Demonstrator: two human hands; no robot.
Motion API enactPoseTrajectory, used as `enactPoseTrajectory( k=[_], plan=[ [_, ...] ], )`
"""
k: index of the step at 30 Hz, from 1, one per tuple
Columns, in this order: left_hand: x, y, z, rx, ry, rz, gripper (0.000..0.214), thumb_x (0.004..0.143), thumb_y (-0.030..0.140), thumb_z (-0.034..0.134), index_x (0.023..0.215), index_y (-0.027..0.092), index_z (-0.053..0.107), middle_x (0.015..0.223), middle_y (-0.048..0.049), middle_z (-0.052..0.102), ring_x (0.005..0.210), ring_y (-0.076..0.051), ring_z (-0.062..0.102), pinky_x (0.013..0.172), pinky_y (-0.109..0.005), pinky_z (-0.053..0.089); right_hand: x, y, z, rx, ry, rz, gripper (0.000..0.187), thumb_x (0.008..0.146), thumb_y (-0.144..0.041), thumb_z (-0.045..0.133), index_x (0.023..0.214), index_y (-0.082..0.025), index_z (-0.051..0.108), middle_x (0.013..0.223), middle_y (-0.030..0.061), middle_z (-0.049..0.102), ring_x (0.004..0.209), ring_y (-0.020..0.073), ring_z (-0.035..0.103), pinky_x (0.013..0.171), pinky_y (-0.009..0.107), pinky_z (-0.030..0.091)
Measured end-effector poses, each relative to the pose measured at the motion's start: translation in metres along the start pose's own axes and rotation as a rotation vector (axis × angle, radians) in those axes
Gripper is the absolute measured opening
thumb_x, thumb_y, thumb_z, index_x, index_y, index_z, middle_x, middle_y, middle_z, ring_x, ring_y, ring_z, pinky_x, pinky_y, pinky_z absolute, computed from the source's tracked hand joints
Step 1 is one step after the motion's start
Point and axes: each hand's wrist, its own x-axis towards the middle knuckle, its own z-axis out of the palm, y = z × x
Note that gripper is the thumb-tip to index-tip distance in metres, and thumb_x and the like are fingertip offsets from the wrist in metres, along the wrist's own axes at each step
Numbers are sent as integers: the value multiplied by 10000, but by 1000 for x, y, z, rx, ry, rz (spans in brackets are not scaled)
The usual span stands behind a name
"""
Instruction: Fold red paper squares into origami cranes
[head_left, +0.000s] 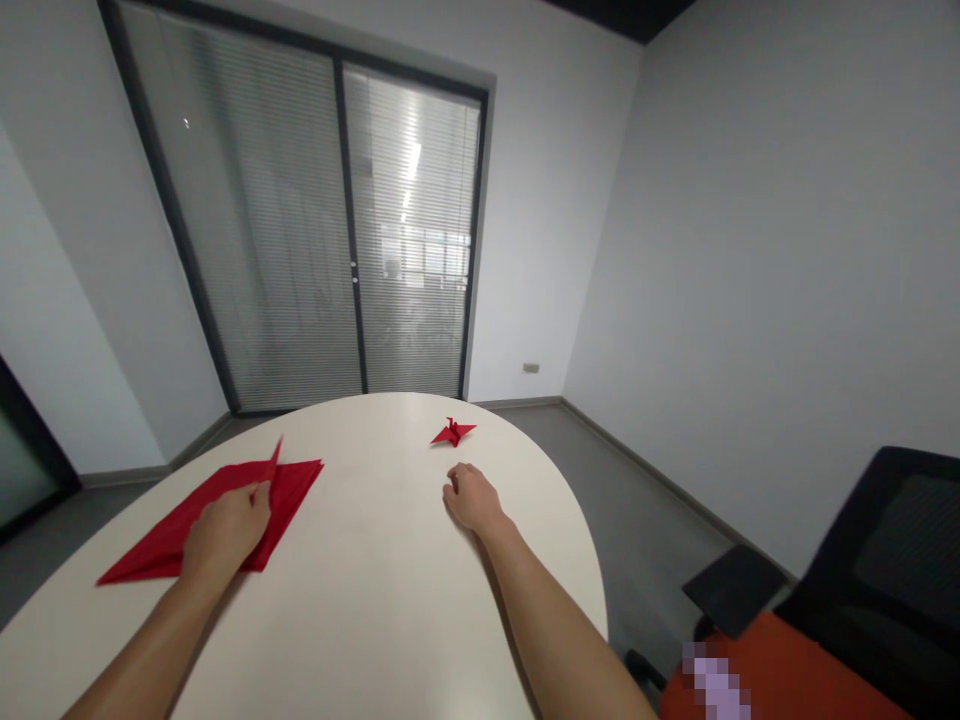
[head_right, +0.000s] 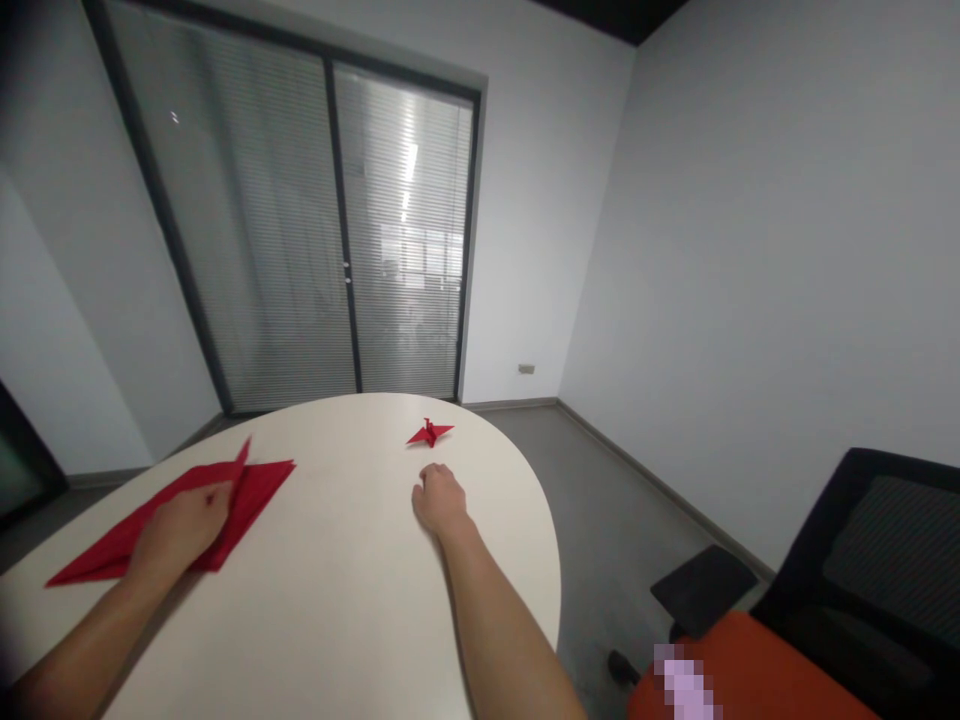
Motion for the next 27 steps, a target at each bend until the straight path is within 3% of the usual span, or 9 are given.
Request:
enactPoseTrajectory(
  k=[2, 4, 8, 10, 13, 17, 19, 23, 27],
  plan=[
    [-5, 9, -13, 6, 34, -2, 497, 980, 376, 285, 1075, 135, 709, 1181, -117, 707, 956, -327, 680, 850, -471, 523, 1, 0, 1, 2, 2, 2, 247, 892, -248, 512, 1102, -177, 620, 1179, 113, 636, 1094, 217, 583, 900, 300, 430],
    [-12, 21, -26, -47, 181, 93, 503, 996, 359, 264, 1120, 121, 689, 1450, -100, 522, 1185, -331, 589, 984, -489, 477, 1, 0, 1, 5, 6, 1, 243, 889, -246, 516, 1095, -176, 624, 1173, 114, 639, 1095, 216, 583, 904, 299, 430],
    [-34, 54, -30, -221, 346, 366, 529, 989, 363, 289, 1164, 30, 662, 1498, -152, 455, 1401, -284, 393, 1176, -447, 298, 2, -1, 2, 18, 19, -5, 243, 877, -232, 525, 1086, -172, 632, 1154, 112, 650, 1100, 215, 581, 913, 296, 426],
    [-53, 74, -19, -288, 224, 461, 485, 970, 376, 348, 1173, 83, 677, 1488, -136, 474, 1406, -281, 393, 1178, -475, 297, 3, -1, 3, 28, 22, -7, 242, 866, -226, 537, 1078, -172, 641, 1145, 108, 660, 1096, 213, 585, 912, 291, 424],
    [-87, 99, 3, -285, -84, 583, 398, 963, 368, 396, 1089, 204, 735, 1497, -74, 469, 1437, -298, 336, 1173, -565, 259, 7, 0, 4, 55, 19, 11, 225, 872, -240, 532, 1045, -182, 663, 1125, 97, 683, 1053, 209, 612, 867, 282, 436],
    [-120, 114, 20, -318, -456, 765, 345, 965, 364, 430, 1098, 263, 732, 1470, -67, 502, 1422, -303, 365, 1149, -614, 268, 14, 3, 4, 104, 21, 67, 269, 938, -278, 449, 1058, -194, 675, 1058, 91, 724, 951, 200, 661, 782, 270, 453],
    [-123, 114, 20, -366, -527, 770, 352, 975, 401, 427, 1173, 271, 687, 1455, -72, 523, 1423, -296, 364, 1152, -627, 252, 16, 2, 1, 122, 39, 81, 302, 964, -284, 408, 1093, -197, 667, 1068, 92, 729, 967, 197, 665, 795, 264, 454],
    [-113, 107, 13, -469, -568, 796, 288, 984, 337, 409, 1028, 265, 685, 1397, -48, 583, 1382, -258, 428, 1169, -569, 266, 13, -16, -7, 175, 102, 24, 339, 992, -309, 371, 1147, -203, 654, 1121, 91, 721, 1045, 204, 654, 881, 271, 448],
    [-102, 99, 10, -550, -515, 834, 151, 886, 185, 487, 935, 240, 619, 1238, -75, 634, 1197, -223, 567, 1059, -413, 442, -4, -46, 2, 205, -49, -279, 400, 1019, -311, 310, 1217, -201, 639, 1208, 76, 694, 1128, 192, 625, 993, 288, 422]
  ],
)
